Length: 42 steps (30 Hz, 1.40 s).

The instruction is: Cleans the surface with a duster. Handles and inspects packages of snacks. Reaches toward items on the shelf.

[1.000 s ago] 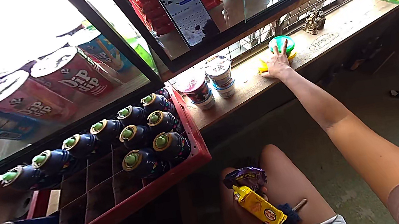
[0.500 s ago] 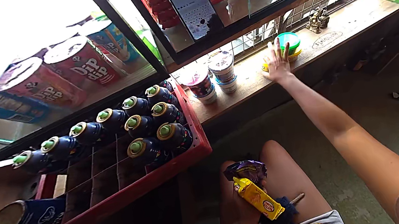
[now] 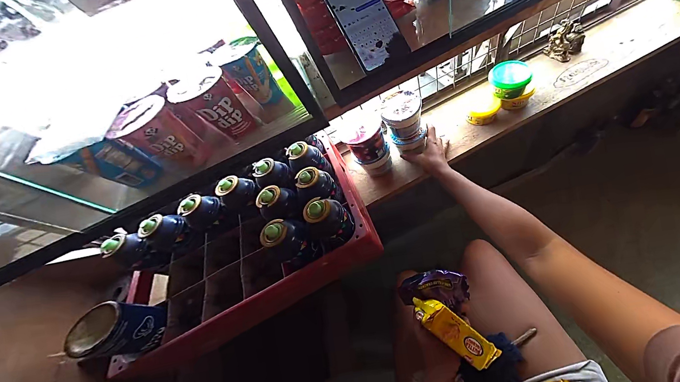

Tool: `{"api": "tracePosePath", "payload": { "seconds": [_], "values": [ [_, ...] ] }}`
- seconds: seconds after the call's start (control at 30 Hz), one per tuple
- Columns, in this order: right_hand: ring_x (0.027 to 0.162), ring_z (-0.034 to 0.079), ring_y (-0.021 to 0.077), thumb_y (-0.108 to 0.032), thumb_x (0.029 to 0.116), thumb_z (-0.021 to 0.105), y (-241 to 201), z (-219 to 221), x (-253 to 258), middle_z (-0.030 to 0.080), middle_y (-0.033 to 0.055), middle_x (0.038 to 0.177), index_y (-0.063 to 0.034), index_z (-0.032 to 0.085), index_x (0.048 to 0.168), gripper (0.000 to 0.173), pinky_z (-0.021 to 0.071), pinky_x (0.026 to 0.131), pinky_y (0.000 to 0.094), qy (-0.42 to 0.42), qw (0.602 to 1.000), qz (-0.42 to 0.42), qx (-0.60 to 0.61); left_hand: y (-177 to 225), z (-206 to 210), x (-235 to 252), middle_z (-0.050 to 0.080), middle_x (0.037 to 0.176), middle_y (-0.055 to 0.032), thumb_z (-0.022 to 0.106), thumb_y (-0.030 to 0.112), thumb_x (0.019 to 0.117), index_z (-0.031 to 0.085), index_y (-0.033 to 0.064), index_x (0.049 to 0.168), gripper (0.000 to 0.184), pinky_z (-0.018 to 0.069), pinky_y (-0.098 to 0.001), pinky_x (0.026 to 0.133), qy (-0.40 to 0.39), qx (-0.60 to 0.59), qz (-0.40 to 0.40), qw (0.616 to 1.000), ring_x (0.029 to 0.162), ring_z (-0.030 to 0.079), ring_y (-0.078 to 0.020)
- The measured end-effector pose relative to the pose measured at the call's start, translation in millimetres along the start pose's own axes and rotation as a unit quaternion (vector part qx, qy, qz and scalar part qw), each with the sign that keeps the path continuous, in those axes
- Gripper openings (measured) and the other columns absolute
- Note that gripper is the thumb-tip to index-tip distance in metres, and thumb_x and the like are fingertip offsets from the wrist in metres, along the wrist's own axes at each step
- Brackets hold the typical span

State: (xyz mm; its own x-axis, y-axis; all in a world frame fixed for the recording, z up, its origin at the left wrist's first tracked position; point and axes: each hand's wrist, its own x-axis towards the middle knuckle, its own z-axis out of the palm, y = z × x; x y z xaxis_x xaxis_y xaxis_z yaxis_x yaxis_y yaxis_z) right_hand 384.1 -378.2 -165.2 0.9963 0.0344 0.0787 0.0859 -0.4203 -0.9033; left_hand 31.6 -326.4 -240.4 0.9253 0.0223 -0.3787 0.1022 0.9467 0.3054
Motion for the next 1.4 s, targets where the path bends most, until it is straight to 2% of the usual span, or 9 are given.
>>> {"api": "tracePosePath", "payload": {
  "seconds": [0.1, 0.3, 0.5, 0.67, 0.83, 1.03, 1.2, 1.33, 1.4],
  "values": [
    [0.138, 0.046, 0.0446, -0.033, 0.0740, 0.091, 8.0, -6.0, 4.7, 0.050, 0.0280, 0.147, 0.0028, 0.036, 0.153, 0.102, 0.0245, 0.119, 0.0639, 0.021, 0.999, -0.033, -0.020, -2.1, -4.6, 1.8, 0.075, 0.096, -0.0172, 0.025, 0.063, 0.1024, 0.067, 0.0091, 0.108, 0.068, 0.0630, -0.0427, 0.069, -0.012, -0.006, -0.015, 1.000, 0.083, 0.075, -0.0305],
    [0.137, 0.047, 0.0460, -0.036, 0.0770, 0.089, 31.6, -38.3, 20.1, 0.048, 0.0302, 0.148, 0.0050, 0.029, 0.155, 0.107, 0.0301, 0.118, 0.0613, 0.058, 0.997, -0.010, -0.050, -4.1, 2.8, -0.2, 0.074, 0.093, -0.0147, 0.017, 0.060, 0.1049, 0.066, 0.0099, 0.109, 0.070, 0.0631, -0.0405, 0.068, -0.002, 0.024, 0.022, 0.999, 0.081, 0.075, -0.0260],
    [0.131, 0.055, 0.0436, -0.037, 0.0734, 0.092, 40.8, -64.0, 29.1, 0.058, 0.0282, 0.139, 0.0027, 0.036, 0.152, 0.105, 0.0377, 0.114, 0.0584, 0.099, 0.993, 0.025, -0.064, -4.9, -2.4, 5.1, 0.075, 0.096, -0.0172, 0.035, 0.060, 0.1025, 0.070, 0.0107, 0.107, 0.061, 0.0633, -0.0409, 0.069, -0.059, 0.018, 0.006, 0.998, 0.084, 0.075, -0.0284],
    [0.129, 0.056, 0.0433, -0.034, 0.0733, 0.093, 44.8, -69.9, 32.3, 0.059, 0.0283, 0.137, 0.0032, 0.041, 0.148, 0.099, 0.0398, 0.113, 0.0571, 0.108, 0.993, 0.023, -0.046, -1.9, 11.5, -2.3, 0.076, 0.091, -0.0142, 0.018, 0.056, 0.1055, 0.069, 0.0118, 0.102, 0.067, 0.0639, -0.0371, 0.066, -0.040, 0.038, 0.011, 0.998, 0.080, 0.076, -0.0249],
    [0.134, 0.051, 0.0440, -0.033, 0.0743, 0.092, 51.6, -67.3, 31.4, 0.054, 0.0299, 0.142, 0.0052, 0.035, 0.152, 0.104, 0.0367, 0.116, 0.0556, 0.119, 0.992, 0.004, -0.031, -3.9, -3.4, 4.6, 0.075, 0.097, -0.0178, 0.039, 0.059, 0.1016, 0.071, 0.0102, 0.107, 0.058, 0.0635, -0.0421, 0.070, -0.065, 0.009, 0.008, 0.998, 0.084, 0.076, -0.0295],
    [0.144, 0.038, 0.0433, -0.024, 0.0919, 0.068, 31.7, -12.5, -49.4, 0.042, 0.0270, 0.153, 0.0018, 0.033, 0.153, 0.075, 0.0316, 0.119, 0.0575, 0.172, 0.984, -0.023, 0.048, -5.1, -4.2, 5.3, 0.076, 0.100, -0.0148, 0.030, 0.062, 0.1031, 0.072, 0.0135, 0.112, 0.064, 0.0634, -0.0404, 0.075, -0.076, 0.029, 0.016, 0.997, 0.089, 0.075, -0.0270],
    [0.136, 0.046, 0.0448, -0.043, 0.0763, 0.085, 1.5, 51.7, -66.7, 0.051, 0.0267, 0.146, 0.0044, 0.038, 0.151, 0.101, 0.0293, 0.116, 0.0630, 0.054, 0.993, -0.105, -0.003, -6.1, -4.1, 0.4, 0.076, 0.097, -0.0141, 0.026, 0.063, 0.1028, 0.070, 0.0116, 0.107, 0.068, 0.0633, -0.0408, 0.073, -0.044, 0.020, 0.003, 0.999, 0.087, 0.075, -0.0263],
    [0.146, 0.035, 0.0446, -0.050, 0.0751, 0.086, -24.9, 80.1, -51.9, 0.042, 0.0267, 0.155, 0.0009, 0.028, 0.158, 0.113, 0.0120, 0.122, 0.0656, 0.013, 0.998, -0.036, -0.040, -3.0, -3.3, 0.9, 0.075, 0.095, -0.0177, 0.029, 0.067, 0.1010, 0.067, 0.0089, 0.109, 0.070, 0.0631, -0.0418, 0.068, -0.028, 0.028, 0.024, 0.999, 0.082, 0.075, -0.0298],
    [0.144, 0.039, 0.0419, -0.046, 0.0756, 0.087, -32.3, 87.4, -46.4, 0.048, 0.0237, 0.151, -0.0013, 0.036, 0.155, 0.104, 0.0130, 0.121, 0.0650, 0.029, 0.998, -0.008, -0.046, -1.4, -2.0, 0.2, 0.075, 0.094, -0.0171, 0.028, 0.066, 0.1016, 0.067, 0.0096, 0.109, 0.070, 0.0634, -0.0417, 0.068, -0.020, 0.026, 0.024, 0.999, 0.081, 0.075, -0.0290]
  ]
}}
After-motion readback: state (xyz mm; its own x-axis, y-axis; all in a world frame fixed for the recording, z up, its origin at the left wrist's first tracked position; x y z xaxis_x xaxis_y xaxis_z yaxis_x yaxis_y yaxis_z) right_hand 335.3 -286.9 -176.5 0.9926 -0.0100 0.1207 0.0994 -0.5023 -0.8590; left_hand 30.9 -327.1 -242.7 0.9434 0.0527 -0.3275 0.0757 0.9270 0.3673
